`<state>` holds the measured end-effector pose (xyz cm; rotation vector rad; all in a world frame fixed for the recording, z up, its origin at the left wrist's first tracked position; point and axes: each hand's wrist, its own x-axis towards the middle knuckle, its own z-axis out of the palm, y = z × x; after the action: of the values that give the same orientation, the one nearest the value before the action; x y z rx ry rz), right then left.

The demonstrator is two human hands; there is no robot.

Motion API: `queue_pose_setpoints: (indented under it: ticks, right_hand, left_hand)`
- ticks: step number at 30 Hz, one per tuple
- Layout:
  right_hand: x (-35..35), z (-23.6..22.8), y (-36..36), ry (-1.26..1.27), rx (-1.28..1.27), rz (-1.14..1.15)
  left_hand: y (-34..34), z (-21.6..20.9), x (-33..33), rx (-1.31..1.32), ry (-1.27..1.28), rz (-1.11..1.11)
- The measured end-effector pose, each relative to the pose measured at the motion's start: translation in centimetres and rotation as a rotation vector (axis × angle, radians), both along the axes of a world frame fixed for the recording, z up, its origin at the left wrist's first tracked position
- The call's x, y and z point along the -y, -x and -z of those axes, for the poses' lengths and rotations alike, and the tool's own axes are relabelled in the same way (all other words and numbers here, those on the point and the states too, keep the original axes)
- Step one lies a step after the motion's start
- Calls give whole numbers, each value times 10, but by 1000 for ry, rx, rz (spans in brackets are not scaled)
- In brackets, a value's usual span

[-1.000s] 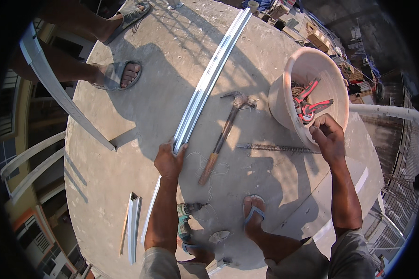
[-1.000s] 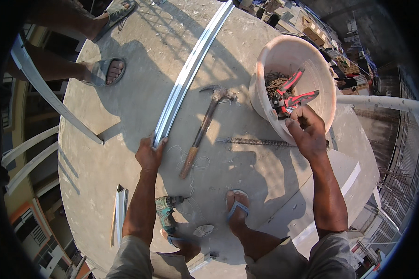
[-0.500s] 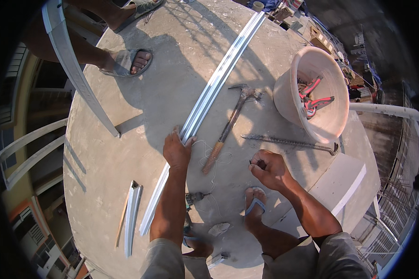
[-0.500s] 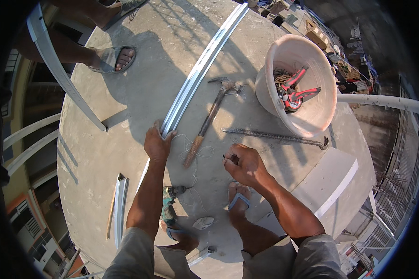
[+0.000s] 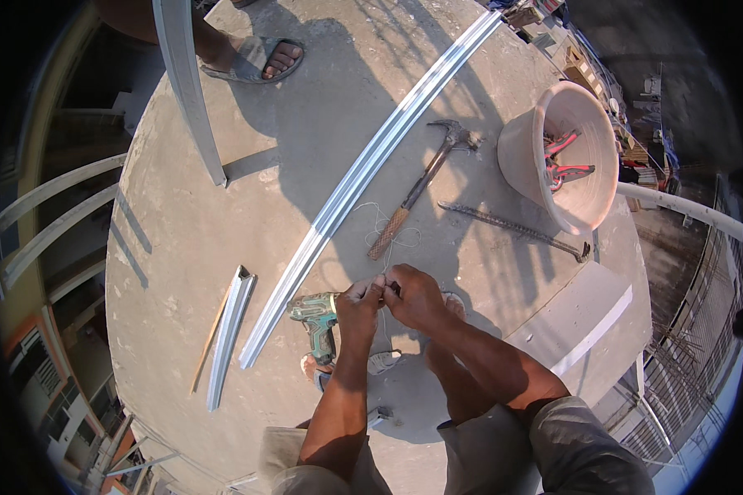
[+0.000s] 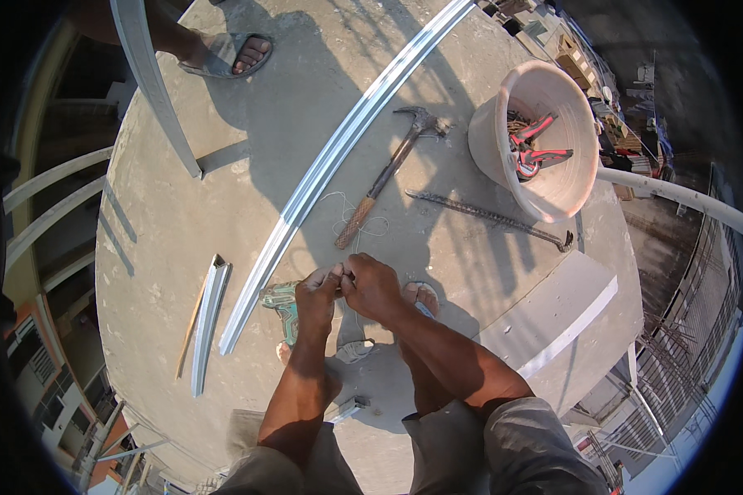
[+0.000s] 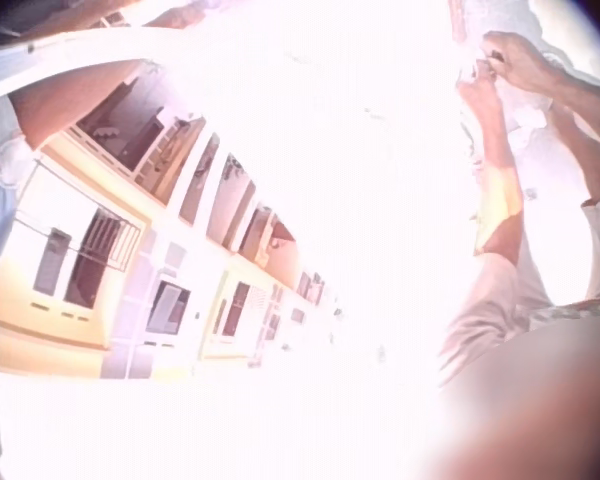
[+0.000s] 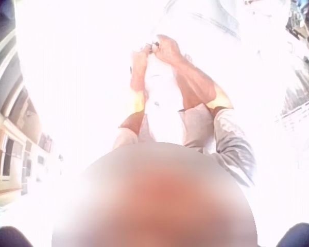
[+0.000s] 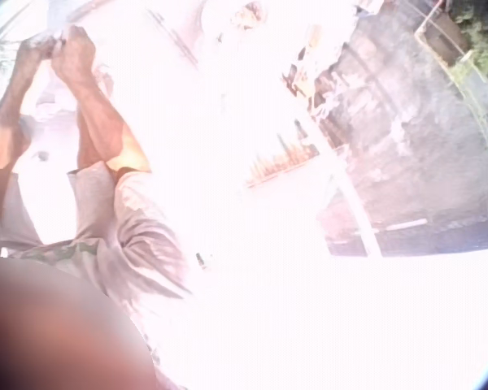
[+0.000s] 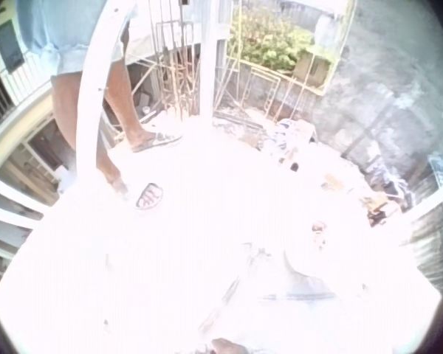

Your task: The person uses a cordless drill to fasten screws into metal profiles and then hammers nails into the same profiles. The person handles multiple metal pieces, aligns them, and secures them with screws and nails on a rooftop construction site.

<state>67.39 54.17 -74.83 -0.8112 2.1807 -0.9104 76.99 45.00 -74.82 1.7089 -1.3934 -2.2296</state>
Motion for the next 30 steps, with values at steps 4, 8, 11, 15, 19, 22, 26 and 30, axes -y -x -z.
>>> queue_pose_setpoints:
  ticks: [4, 8, 11, 15, 19, 22, 26, 30]
  right_hand:
    - [1, 17, -37, -97, 391, 125]
    - [28, 30, -139, -617, 522, 0]
    - [79, 57, -226, -675, 431, 287]
    - [100, 95, -268, -649, 297, 613]
    - [80, 60, -239, -595, 222, 473]
    - [51, -23, -182, -631, 428, 276]
    - [0, -173, -120, -312, 573, -39]
    - [-17, -290, -81, -251, 440, -266]
  left_hand:
    - [-27, 0, 24, 260, 369, 111]
    - [-83, -4, 72, 347, 262, -272]
    - [-121, -10, 98, 425, 322, -277]
    - [-156, -21, 127, 406, 329, -301]
    - [-171, -49, 138, 380, 206, -326]
    - [-168, -76, 127, 390, 14, -408]
    - [-149, -121, 93, 308, -265, -504]
    - [-118, -185, 62, 49, -524, -540]
